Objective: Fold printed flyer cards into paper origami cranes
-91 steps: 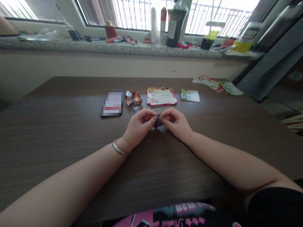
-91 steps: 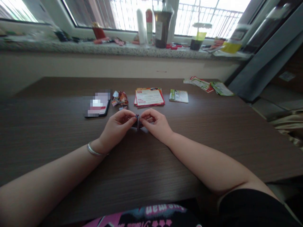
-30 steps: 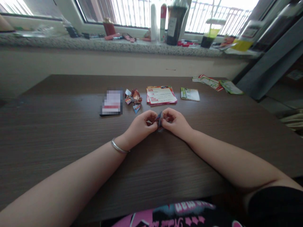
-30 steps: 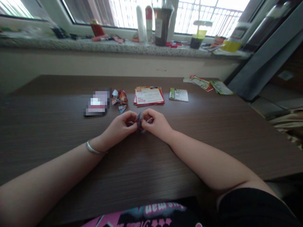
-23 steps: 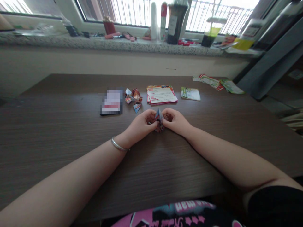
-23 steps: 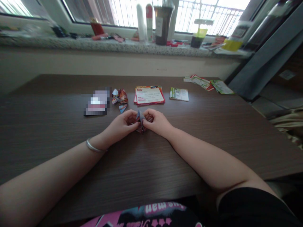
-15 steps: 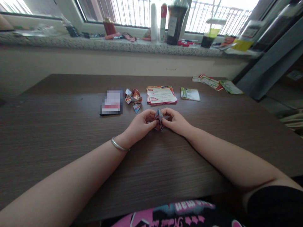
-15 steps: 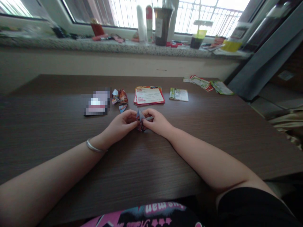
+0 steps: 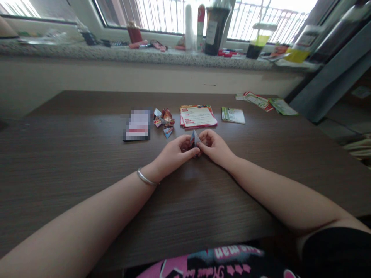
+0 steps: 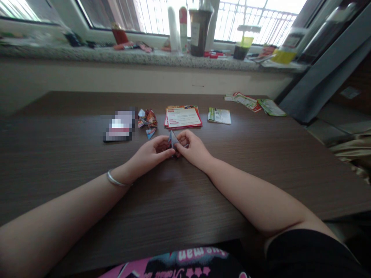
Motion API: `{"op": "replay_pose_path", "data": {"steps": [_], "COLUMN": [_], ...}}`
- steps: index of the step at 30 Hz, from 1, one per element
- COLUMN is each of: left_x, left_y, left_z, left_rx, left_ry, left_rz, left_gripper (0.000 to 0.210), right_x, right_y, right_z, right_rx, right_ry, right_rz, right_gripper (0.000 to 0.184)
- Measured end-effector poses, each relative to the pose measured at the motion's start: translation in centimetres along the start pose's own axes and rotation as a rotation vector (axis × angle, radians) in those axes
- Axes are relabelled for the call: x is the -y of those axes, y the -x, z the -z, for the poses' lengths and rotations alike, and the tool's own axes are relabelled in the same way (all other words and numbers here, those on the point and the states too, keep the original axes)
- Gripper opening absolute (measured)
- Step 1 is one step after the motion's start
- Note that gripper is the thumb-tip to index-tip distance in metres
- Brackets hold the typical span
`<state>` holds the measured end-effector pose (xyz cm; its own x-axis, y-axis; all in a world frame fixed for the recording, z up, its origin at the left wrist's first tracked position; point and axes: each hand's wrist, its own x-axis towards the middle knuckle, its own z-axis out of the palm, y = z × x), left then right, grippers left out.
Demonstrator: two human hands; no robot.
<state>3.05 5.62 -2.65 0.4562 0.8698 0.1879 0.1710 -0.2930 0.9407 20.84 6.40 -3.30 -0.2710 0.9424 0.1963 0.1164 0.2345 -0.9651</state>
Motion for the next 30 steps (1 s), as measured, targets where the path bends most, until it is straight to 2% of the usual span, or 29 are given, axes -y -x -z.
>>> {"op": "replay_pose_path", "data": {"steps": [10,16,18,21,25,30], "left_x": [0.7,-0.1,-0.3,-0.4,-0.3,-0.1], "left_y": [-0.1,-0.1,-0.1,-0.1,-0.1,-0.1], "left_z": [0.1,0.5,0.5,0.5,0.7,1.0], "left_rx": [-0.021,-0.010,-0.027,-0.072,-0.030,0.009], "left_ry": [-0.205,-0.526,-0.584,-0.557,-0.734,-0.890], "left_rz": [-0.039,-0.040,-0.050,-0.063,-0.135,-0.217], "left_gripper": [0.029,0.026,0.031,0.037,0.007,0.014], "right_x": [-0.4,-0.4,-0.5,-0.6,-0.4,0.1], "right_y": [-0.3,-0.2,-0.1,-0.1,-0.3,-0.3], "right_z": [0.1,0.2,0.2,0.3,0.8,1.2], "right_rx": [0.047,0.076,0.065,0.040,0.031,0.095], "right_ry": [-0.061,-0.037,0.003,0.120,0.455,0.794], "right_rz": [-0.032,-0.066,-0.056,-0.036,0.086,0.208], "right_gripper": [0.023,0.027,0.028,0.025,0.012,0.008]}}
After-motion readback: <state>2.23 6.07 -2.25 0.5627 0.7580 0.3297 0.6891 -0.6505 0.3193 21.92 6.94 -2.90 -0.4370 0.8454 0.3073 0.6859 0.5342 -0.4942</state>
